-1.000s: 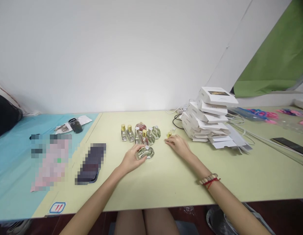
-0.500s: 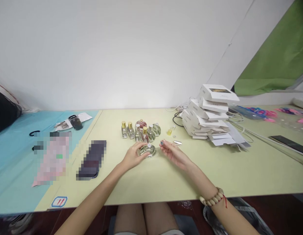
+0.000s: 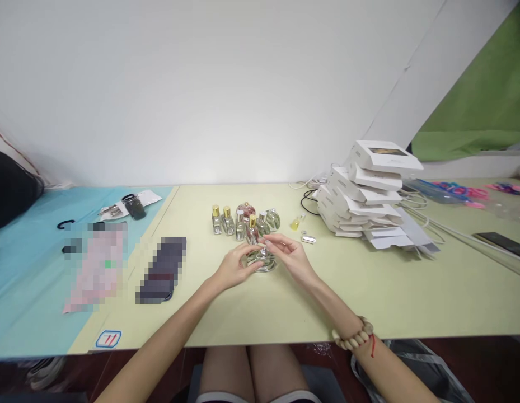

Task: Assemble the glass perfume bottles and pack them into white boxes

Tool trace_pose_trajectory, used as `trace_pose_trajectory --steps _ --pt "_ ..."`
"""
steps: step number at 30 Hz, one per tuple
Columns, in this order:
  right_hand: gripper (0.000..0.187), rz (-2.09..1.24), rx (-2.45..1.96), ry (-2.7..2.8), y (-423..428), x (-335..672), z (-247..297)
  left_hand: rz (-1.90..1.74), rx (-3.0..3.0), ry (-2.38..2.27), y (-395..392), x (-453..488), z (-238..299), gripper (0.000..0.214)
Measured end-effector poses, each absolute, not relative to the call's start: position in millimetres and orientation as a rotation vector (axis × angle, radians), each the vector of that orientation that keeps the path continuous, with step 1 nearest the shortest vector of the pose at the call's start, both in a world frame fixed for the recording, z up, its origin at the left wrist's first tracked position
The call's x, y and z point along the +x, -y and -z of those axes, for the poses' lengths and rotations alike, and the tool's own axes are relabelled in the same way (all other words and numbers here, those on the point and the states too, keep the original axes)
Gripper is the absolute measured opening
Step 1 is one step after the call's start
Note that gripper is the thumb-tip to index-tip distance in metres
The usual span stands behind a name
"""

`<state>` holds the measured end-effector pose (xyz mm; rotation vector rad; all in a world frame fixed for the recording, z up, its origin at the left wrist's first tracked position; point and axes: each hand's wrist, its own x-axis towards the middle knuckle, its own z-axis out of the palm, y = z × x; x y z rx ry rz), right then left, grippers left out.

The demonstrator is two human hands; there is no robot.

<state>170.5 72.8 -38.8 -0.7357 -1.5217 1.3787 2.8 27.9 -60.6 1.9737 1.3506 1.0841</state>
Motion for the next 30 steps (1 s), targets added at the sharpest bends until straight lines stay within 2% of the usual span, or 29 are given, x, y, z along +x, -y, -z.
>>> trace_pose_trajectory --steps 3,10,15,22,30 --pt "0.022 -1.265 -0.696 1.65 -72 168 38 -1.089 1.968 -1.351 -28 3 61 0.044" --pt "0.023 -1.261 -0.722 1.658 -75 172 43 -1.074 1.97 -1.359 -28 3 60 0.045" --pt "0.017 -1.18 -0.732 1.688 -77 176 45 -1.087 1.988 -1.342 -28 2 60 0.044" --pt "0.035 -1.279 -0.782 1.638 -79 178 41 -1.073 1.989 -1.359 -28 2 60 0.043" --pt "0.028 -1.351 -0.731 1.612 -79 177 42 -1.088 1.986 -1.355 -30 2 63 0.043"
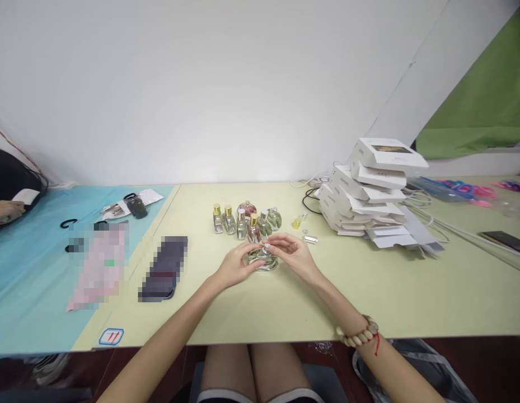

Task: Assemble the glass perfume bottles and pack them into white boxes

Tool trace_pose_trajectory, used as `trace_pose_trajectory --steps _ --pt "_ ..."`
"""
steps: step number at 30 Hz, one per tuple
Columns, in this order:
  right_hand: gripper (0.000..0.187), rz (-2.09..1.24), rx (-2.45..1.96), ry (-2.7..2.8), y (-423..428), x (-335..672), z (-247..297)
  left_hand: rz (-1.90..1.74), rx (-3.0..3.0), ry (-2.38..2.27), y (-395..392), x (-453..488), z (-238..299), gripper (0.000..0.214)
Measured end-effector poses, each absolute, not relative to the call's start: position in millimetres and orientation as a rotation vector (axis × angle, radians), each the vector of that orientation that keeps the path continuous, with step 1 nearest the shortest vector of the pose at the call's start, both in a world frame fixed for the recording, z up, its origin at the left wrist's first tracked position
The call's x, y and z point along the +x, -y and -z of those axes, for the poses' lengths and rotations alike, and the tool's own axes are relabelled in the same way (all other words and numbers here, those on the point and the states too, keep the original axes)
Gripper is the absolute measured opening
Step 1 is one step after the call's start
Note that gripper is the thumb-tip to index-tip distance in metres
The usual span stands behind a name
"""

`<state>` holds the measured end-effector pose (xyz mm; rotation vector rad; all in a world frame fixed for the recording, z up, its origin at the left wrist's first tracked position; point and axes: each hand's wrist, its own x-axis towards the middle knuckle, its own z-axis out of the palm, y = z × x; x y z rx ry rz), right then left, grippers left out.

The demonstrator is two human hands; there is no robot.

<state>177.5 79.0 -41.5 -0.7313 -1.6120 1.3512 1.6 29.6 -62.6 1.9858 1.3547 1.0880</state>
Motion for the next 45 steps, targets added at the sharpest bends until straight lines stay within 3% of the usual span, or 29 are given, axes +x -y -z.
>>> trace_pose_trajectory --steps 8,14,19,22,27,34,38,45 --pt "0.024 -1.309 -0.711 1.763 -83 181 46 -1.104 2.014 -1.329 -31 1 65 0.042" --pt "0.041 -1.373 -0.648 1.828 -84 181 41 -1.09 2.019 -1.331 -31 1 65 0.044" --pt "0.041 -1.343 -0.643 1.93 -80 181 34 -1.079 2.016 -1.335 -30 1 64 0.043" --pt "0.041 -1.111 -0.683 2.06 -86 196 26 -1.086 2.01 -1.325 -30 1 64 0.042" --pt "0.038 -0.303 -1.069 2.222 -123 246 39 -1.099 2.026 -1.344 -32 1 69 0.042" --pt "0.016 -0.127 -1.297 2.455 -158 281 61 -1.144 2.093 -1.429 -32 3 77 0.042" --pt "0.014 -0.244 -1.243 2.384 -161 274 43 -1.138 2.112 -1.468 -28 5 75 0.042" --pt "0.04 -0.999 -0.853 1.899 -115 222 6 -1.155 2.129 -1.454 -24 8 72 0.041"
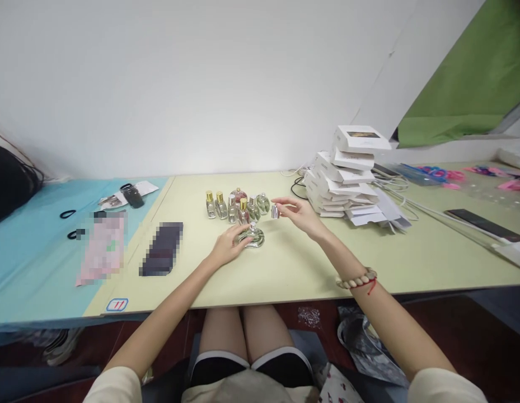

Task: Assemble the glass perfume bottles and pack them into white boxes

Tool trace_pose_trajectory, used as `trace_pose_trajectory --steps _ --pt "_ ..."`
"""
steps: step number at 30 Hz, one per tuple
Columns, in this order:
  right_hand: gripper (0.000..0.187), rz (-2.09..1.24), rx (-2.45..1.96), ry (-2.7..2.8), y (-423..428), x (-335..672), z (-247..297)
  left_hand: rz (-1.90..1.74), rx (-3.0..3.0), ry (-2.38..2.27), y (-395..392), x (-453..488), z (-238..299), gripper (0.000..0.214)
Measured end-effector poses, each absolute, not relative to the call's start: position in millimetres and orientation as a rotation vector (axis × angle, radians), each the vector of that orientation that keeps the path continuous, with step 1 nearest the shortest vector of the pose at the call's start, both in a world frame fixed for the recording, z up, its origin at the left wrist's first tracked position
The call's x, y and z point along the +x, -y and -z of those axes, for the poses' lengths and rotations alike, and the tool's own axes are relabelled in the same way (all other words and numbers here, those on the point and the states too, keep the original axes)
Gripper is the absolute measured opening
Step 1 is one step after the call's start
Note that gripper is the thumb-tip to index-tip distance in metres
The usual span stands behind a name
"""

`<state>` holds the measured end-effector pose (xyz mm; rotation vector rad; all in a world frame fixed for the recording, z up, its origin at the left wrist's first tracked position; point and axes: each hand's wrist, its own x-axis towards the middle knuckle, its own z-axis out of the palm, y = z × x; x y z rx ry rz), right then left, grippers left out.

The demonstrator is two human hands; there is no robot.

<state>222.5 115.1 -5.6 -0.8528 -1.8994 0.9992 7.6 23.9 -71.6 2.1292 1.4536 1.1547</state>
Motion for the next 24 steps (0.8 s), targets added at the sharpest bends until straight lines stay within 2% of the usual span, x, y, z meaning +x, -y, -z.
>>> trace_pose_trajectory --steps 4,13,24 --pt "0.037 -1.123 -0.675 1.833 -85 188 5 -1.162 2.168 -1.458 -24 7 72 0.041" --pt "0.023 -0.873 -0.548 1.949 -72 176 17 -1.144 2.209 -1.499 -22 8 71 0.04" --pt "0.022 -0.854 -0.507 1.981 -79 181 23 -1.132 2.214 -1.49 -22 9 71 0.042"
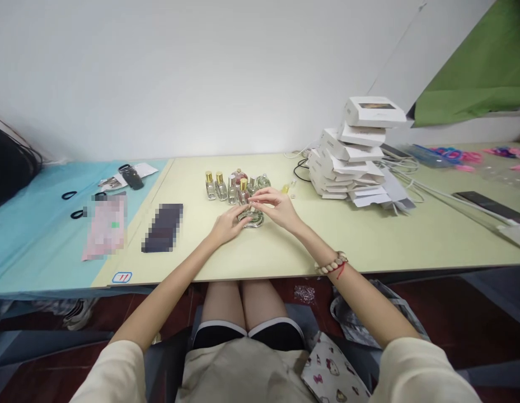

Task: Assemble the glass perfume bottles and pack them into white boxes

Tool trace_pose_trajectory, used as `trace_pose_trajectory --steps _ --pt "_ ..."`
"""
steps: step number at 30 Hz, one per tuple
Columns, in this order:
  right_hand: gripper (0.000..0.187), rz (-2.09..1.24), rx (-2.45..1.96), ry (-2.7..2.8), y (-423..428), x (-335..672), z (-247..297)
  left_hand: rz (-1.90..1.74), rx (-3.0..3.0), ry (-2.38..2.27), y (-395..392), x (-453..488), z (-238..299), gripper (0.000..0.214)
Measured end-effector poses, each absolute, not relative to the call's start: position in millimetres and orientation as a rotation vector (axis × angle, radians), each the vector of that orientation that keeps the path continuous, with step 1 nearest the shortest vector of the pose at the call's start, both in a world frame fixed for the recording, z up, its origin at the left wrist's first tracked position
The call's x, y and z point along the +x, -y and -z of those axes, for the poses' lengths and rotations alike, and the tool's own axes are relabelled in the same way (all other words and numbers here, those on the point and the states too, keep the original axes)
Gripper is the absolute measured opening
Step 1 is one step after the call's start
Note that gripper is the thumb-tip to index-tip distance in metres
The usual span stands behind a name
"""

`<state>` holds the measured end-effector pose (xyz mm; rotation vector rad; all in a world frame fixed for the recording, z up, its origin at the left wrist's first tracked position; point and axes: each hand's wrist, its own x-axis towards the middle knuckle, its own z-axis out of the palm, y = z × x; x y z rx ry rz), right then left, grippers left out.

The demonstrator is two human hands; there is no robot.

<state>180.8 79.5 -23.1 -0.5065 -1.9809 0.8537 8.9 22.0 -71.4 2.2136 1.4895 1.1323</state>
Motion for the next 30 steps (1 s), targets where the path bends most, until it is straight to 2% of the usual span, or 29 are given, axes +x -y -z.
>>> trace_pose_trajectory --steps 9,14,15,19,22,26,30 --pt "0.03 -1.0 -0.542 1.892 -77 172 45 -1.138 2.173 -1.622 -19 14 72 0.044" --pt "0.067 -1.11 -0.662 1.953 -76 185 62 -0.979 2.142 -1.964 -1 10 59 0.037" --pt "0.068 -1.105 -0.713 1.986 -77 191 66 -0.93 2.121 -2.073 3 4 55 0.036" --pt "0.047 -1.037 -0.714 2.297 -83 208 74 -0.684 1.919 -2.441 12 -37 37 0.032" --pt "0.038 -0.876 -0.735 2.449 -84 203 72 -0.603 1.73 -2.603 1 -74 30 0.029" --pt "0.035 -0.721 -0.899 2.54 -80 180 65 -0.83 1.492 -2.642 -35 -109 32 0.029" --pt "0.031 -0.705 -0.994 2.561 -76 165 65 -1.055 1.369 -2.539 -72 -124 33 0.027"
